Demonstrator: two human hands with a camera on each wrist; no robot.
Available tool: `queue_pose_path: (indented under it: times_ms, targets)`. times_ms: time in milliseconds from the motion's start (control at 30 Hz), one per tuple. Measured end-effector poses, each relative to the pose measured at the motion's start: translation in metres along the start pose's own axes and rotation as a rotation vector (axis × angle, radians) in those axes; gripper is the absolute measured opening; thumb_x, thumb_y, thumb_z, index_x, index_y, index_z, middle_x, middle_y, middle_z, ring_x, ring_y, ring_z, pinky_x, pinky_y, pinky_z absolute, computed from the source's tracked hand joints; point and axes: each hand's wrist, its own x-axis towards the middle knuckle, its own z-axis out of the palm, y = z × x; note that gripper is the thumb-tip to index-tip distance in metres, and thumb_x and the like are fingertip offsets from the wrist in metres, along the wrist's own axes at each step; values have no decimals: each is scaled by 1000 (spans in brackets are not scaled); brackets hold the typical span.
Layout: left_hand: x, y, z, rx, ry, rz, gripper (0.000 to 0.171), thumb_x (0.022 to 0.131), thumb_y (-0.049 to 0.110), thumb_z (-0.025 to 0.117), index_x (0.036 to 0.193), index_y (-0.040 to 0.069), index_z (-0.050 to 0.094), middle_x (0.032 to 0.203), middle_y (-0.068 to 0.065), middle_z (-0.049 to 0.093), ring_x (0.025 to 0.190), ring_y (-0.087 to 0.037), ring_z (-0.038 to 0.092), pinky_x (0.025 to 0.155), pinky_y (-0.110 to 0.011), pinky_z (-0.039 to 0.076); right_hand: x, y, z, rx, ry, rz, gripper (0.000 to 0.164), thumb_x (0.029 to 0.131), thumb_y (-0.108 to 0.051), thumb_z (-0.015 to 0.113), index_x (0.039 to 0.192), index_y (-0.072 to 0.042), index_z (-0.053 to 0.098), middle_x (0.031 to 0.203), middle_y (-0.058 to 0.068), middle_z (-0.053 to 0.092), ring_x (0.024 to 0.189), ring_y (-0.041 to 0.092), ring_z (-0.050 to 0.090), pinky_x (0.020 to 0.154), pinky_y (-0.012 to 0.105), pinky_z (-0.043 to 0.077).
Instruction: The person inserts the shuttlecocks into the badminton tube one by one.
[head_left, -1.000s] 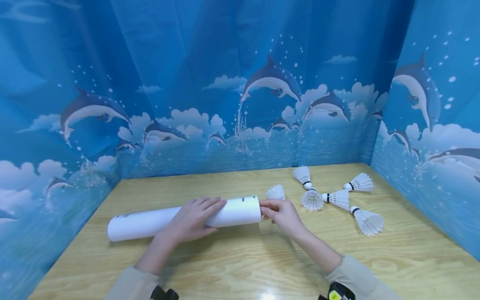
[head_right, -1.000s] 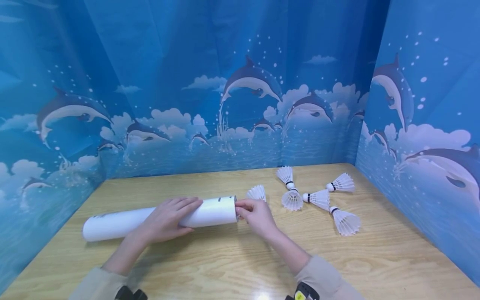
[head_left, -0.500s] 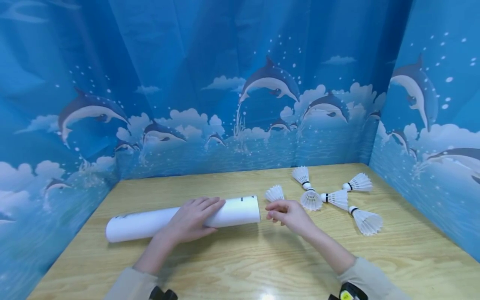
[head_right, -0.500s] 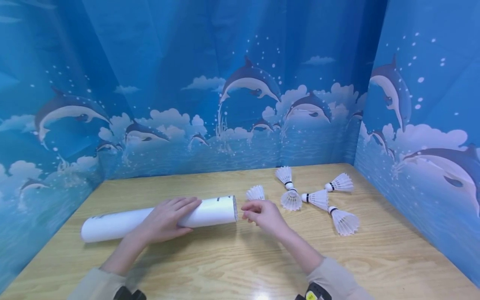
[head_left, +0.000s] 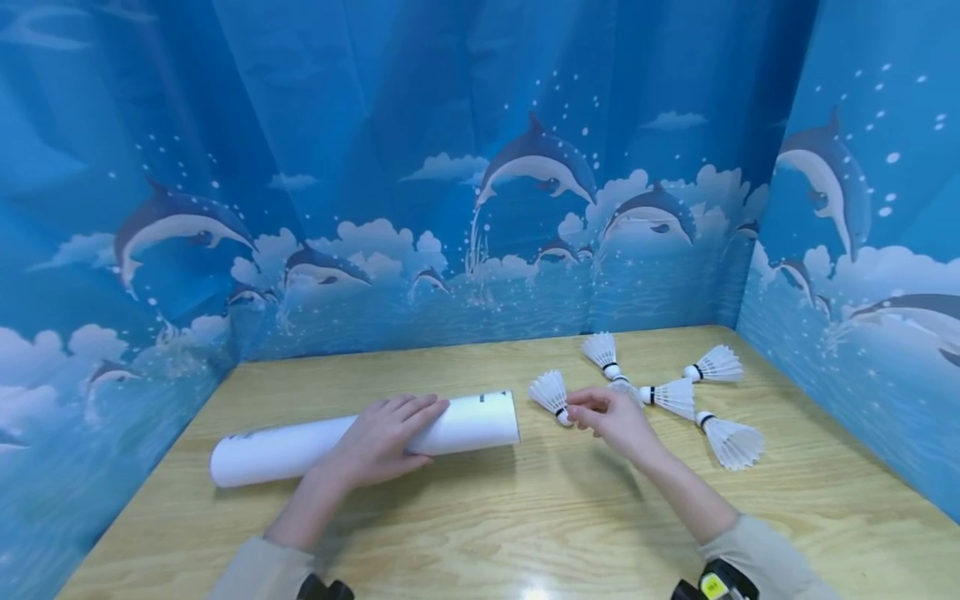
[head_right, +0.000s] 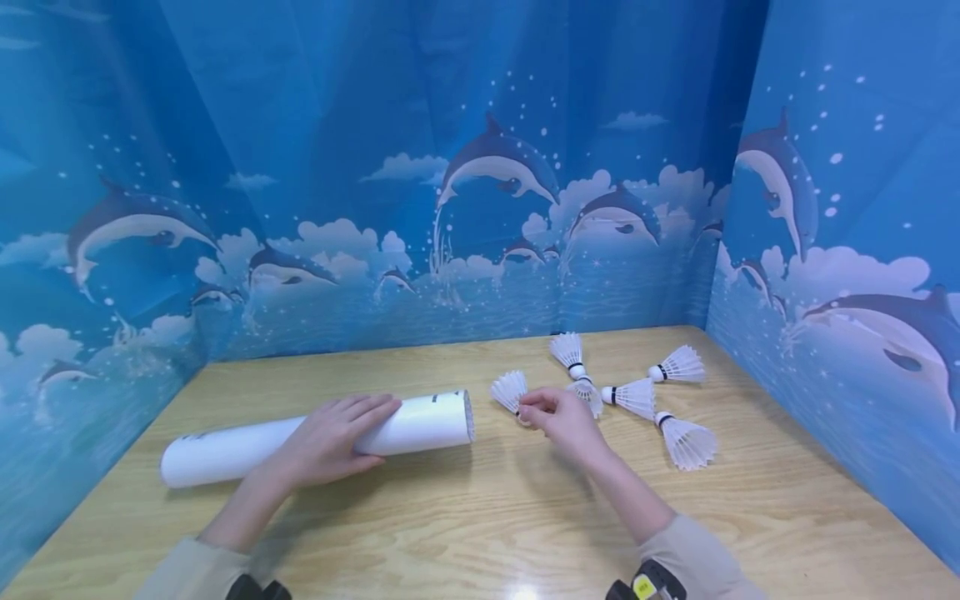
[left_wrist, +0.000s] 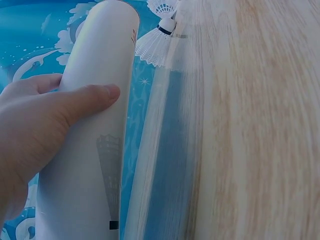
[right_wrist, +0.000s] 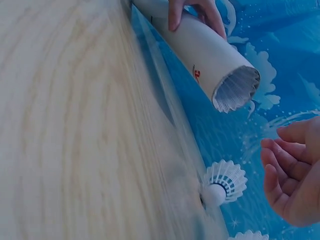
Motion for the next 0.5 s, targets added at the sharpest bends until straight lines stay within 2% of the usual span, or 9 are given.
queue_pose_path:
  times_ms: [500]
  targets:
    - [-1,1,-1,-3,-3,3,82,70,39,79,138,11,44,130,-10,53,111,-28,54,89,-47,47,6,19,-43,-89,194,85,33,88,-17,63,109,7,62,93,15,68,69,8,56,58,29,50]
